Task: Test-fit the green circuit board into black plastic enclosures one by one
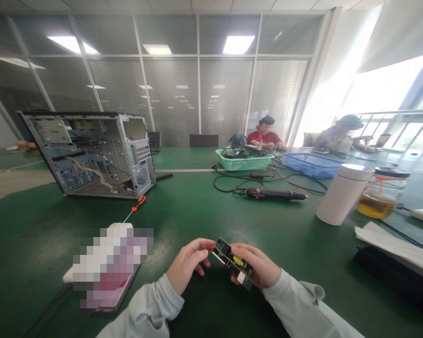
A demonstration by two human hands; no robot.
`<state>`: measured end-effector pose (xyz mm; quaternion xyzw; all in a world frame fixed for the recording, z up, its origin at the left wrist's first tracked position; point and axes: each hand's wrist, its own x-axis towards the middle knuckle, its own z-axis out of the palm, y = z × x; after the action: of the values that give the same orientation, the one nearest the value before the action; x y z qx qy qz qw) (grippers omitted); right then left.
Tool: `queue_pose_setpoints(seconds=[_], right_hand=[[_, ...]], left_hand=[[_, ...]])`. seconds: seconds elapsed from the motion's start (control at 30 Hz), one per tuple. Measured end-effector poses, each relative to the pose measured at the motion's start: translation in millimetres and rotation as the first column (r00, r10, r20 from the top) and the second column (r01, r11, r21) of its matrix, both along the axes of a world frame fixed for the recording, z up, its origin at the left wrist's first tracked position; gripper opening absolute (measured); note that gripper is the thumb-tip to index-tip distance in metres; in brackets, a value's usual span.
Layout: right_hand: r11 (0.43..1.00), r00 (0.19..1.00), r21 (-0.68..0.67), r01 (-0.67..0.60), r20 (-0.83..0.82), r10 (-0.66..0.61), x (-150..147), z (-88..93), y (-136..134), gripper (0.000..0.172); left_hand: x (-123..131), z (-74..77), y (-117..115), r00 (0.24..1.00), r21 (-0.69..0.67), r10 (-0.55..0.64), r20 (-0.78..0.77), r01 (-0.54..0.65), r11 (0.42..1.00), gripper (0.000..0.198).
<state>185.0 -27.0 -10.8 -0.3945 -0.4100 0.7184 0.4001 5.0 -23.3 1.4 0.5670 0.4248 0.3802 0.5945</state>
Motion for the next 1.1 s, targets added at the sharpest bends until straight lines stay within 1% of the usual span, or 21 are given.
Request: queue_pose_setpoints(seconds=[0.2, 0.37, 0.53, 0.6, 0.7, 0.77, 0.87, 0.93, 1.0, 1.07, 1.1], right_hand=[[1.0, 1.0, 0.01, -0.004, -0.007, 0.004, 0, -1.6, 0, 0.062], [1.0, 0.999, 0.02, -0.023, -0.024, 0.023, 3, -0.3, 0, 0.056], [0.997, 0.996, -0.025, -0.08, -0.046, 0.078, 4, -0.5, 1, 0.055], [0.992, 0.994, -0.08, -0.097, -0.055, 0.093, 5, -1.3, 1, 0.051], [0.98, 0.991, -0.156, -0.122, -0.075, 0.112, 7, -2.7, 3, 0.049], [0.976, 0.988, -0.172, -0.137, -0.097, 0.122, 8, -3.3, 3, 0.051], [0.971, 0.982, -0.187, -0.15, -0.139, 0.125, 9, -2.4, 3, 0.053], [0.969, 0.981, -0.206, -0.136, -0.168, 0.102, 9, 0.1, 2, 0.054], [0.969, 0.981, -0.228, -0.092, -0.186, 0.05, 12, 3.7, 1, 0.055], [0.975, 0.982, -0.221, -0.02, -0.185, -0.022, 19, 7.4, 0, 0.052], [0.98, 0.983, -0.194, 0.031, -0.173, -0.065, 26, 8.7, -1, 0.049]], left_hand=[[-1, -2.4, 1, 1.0, 0.003, -0.001, 0.02, 0.001, 1.0, 0.031], [-2, -3.8, 2, 0.999, -0.004, 0.006, 0.033, -0.006, 1.0, 0.031], [-1, -3.4, 2, 1.0, 0.002, 0.001, 0.025, -0.001, 1.0, 0.03], [-1, -1.5, 2, 0.999, 0.002, 0.028, 0.017, -0.028, 1.0, 0.03], [-1, 2.3, 2, 0.993, -0.002, 0.12, 0.006, -0.12, 0.993, 0.029], [-1, 4.1, 3, 0.984, -0.01, 0.181, 0.001, -0.181, 0.983, 0.029], [-2, 4.6, 4, 0.974, -0.03, 0.229, -0.003, -0.229, 0.973, 0.028], [-2, 4.0, 5, 0.97, -0.039, 0.243, -0.002, -0.243, 0.969, 0.027], [-2, 3.5, 5, 0.967, -0.043, 0.253, 0.001, -0.253, 0.966, 0.027], [-2, 3.3, 5, 0.966, -0.05, 0.26, 0.003, -0.26, 0.964, 0.026], [-2, 3.3, 5, 0.965, -0.054, 0.261, 0.003, -0.261, 0.964, 0.026]])
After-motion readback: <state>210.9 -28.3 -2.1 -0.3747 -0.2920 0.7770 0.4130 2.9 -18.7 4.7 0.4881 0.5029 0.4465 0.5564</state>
